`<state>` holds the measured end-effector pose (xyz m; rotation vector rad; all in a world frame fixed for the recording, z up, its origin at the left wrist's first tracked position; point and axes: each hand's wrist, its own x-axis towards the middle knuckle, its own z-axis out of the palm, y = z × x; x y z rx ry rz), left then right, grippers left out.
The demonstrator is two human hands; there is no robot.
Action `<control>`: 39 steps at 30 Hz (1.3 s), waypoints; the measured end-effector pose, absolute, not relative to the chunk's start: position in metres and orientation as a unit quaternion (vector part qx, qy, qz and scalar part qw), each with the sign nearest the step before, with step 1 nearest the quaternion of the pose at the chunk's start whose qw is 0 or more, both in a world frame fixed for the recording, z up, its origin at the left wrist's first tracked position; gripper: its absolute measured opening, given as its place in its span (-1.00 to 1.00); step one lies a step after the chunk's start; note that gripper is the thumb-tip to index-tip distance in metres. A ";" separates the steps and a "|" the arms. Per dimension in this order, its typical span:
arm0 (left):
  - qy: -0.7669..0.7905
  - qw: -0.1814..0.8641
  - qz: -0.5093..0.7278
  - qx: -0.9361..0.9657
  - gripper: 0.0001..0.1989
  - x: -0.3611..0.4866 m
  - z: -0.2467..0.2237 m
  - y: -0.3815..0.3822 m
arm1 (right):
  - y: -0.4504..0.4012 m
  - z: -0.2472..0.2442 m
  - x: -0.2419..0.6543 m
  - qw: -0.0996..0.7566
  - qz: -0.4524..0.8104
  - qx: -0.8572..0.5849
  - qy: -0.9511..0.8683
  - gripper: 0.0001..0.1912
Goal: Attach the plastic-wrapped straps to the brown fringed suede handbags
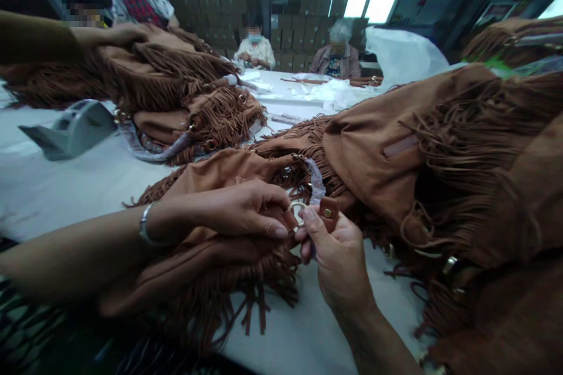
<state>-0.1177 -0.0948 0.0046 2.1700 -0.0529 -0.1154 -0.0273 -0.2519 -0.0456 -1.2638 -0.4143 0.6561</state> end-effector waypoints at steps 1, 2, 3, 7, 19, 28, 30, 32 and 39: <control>-0.008 0.388 -0.027 0.921 -0.82 -0.121 0.013 -0.100 | -0.253 -0.044 -0.028 0.744 0.301 -0.566 -0.187 -0.61; 0.001 0.323 -0.008 0.946 -0.85 -0.125 0.021 -0.107 | -0.254 -0.042 -0.028 0.752 0.300 -0.556 -0.188 -0.62; 0.008 0.275 0.007 0.961 -0.87 -0.128 0.028 -0.114 | -0.255 -0.040 -0.028 0.758 0.298 -0.547 -0.193 -0.63; 0.061 0.183 0.030 0.981 -0.86 -0.134 0.038 -0.142 | -0.259 -0.034 -0.032 0.777 0.276 -0.518 -0.226 -0.71; 0.109 0.144 0.038 0.983 -0.68 -0.121 -0.007 -0.161 | -0.264 -0.034 -0.012 0.695 0.375 -0.566 -0.238 -0.62; 0.001 0.720 -0.082 0.689 -0.72 -0.117 -0.010 -0.108 | -0.269 -0.036 -0.007 0.704 0.328 -0.549 -0.309 -0.75; 0.010 0.780 -0.112 0.616 -0.77 -0.107 -0.018 -0.101 | -0.271 -0.036 -0.005 0.704 0.266 -0.564 -0.340 -0.80; -0.004 0.821 -0.167 0.546 -0.75 -0.097 -0.025 -0.100 | -0.272 -0.036 -0.004 0.706 0.226 -0.568 -0.358 -0.83; -0.085 0.855 -0.272 0.433 -0.63 -0.086 -0.039 -0.107 | -0.270 -0.037 0.001 0.627 0.282 -0.618 -0.381 -0.81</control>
